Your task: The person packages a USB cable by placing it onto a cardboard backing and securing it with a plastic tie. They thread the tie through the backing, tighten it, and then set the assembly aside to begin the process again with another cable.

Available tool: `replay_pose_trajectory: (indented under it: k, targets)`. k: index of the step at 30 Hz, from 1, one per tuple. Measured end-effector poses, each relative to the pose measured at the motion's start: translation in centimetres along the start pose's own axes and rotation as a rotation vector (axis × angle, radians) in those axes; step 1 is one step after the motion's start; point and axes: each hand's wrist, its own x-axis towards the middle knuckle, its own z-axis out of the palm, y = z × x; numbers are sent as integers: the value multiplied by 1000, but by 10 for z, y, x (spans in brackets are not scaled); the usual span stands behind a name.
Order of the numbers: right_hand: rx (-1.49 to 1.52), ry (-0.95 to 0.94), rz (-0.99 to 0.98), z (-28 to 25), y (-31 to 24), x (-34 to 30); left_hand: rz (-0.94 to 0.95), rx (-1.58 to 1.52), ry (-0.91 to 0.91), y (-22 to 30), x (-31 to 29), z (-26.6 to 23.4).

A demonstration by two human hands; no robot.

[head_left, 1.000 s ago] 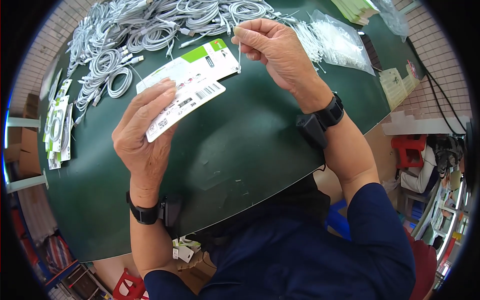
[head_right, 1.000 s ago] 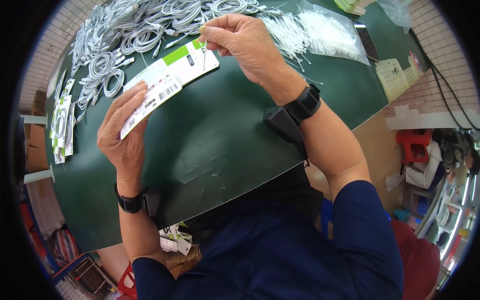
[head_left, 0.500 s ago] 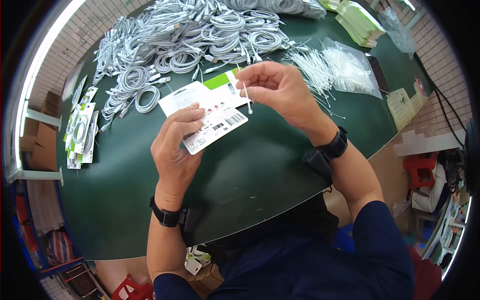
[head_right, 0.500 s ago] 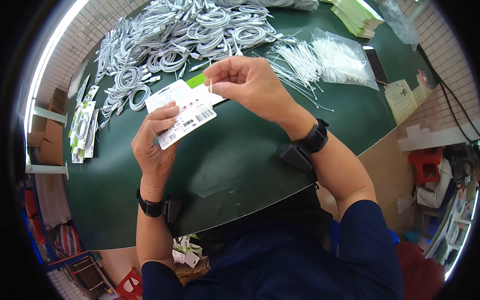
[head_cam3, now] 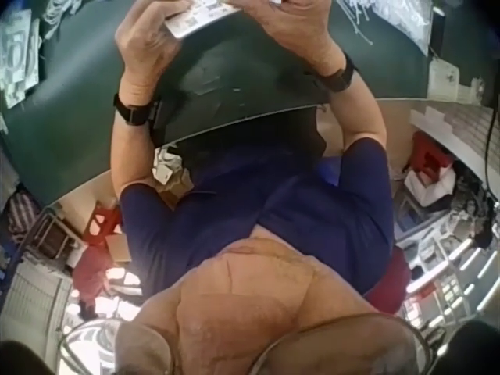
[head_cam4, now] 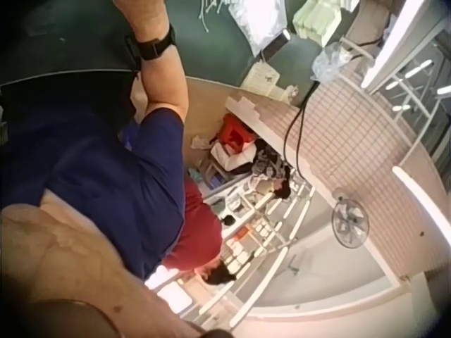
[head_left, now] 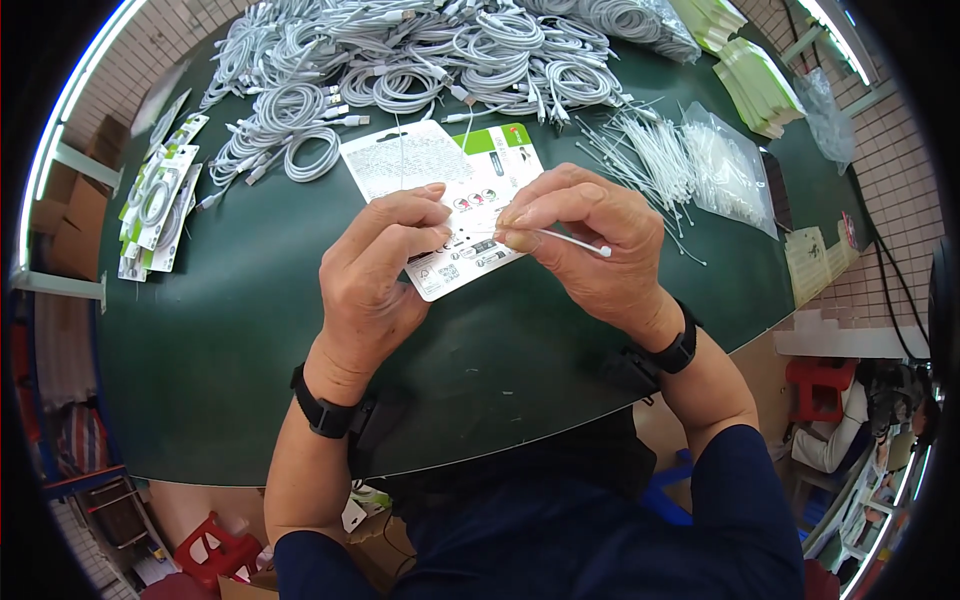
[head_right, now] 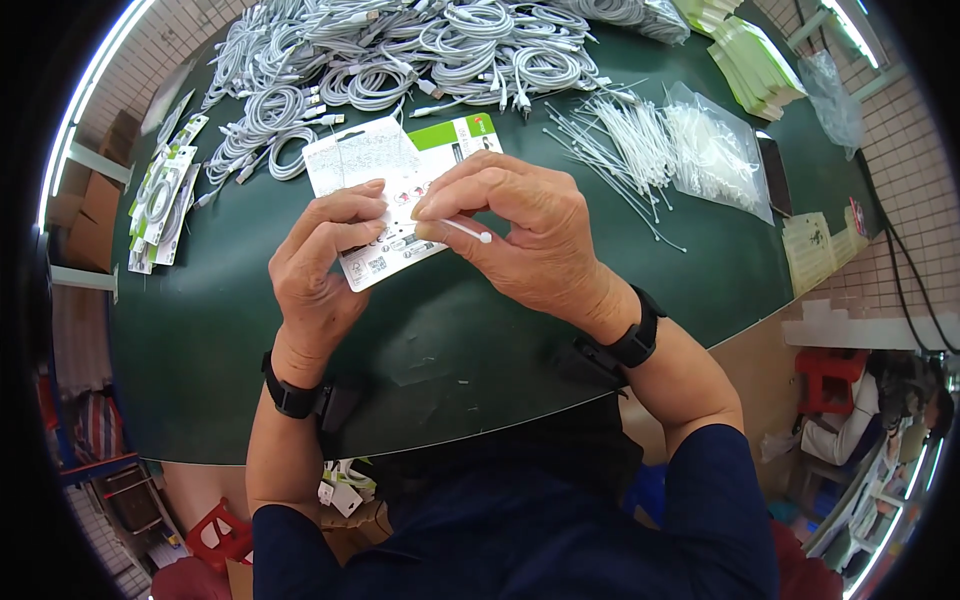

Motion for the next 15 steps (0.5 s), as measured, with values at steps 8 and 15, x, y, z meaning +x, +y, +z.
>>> replay_pose_trajectory:
  k: [8, 15]
  targets:
    - [30, 2, 34, 2, 2, -4, 11, -3, 11, 1, -1, 1]
    - [41, 33, 53, 2, 1, -2, 15, 10, 0, 2, 1, 1]
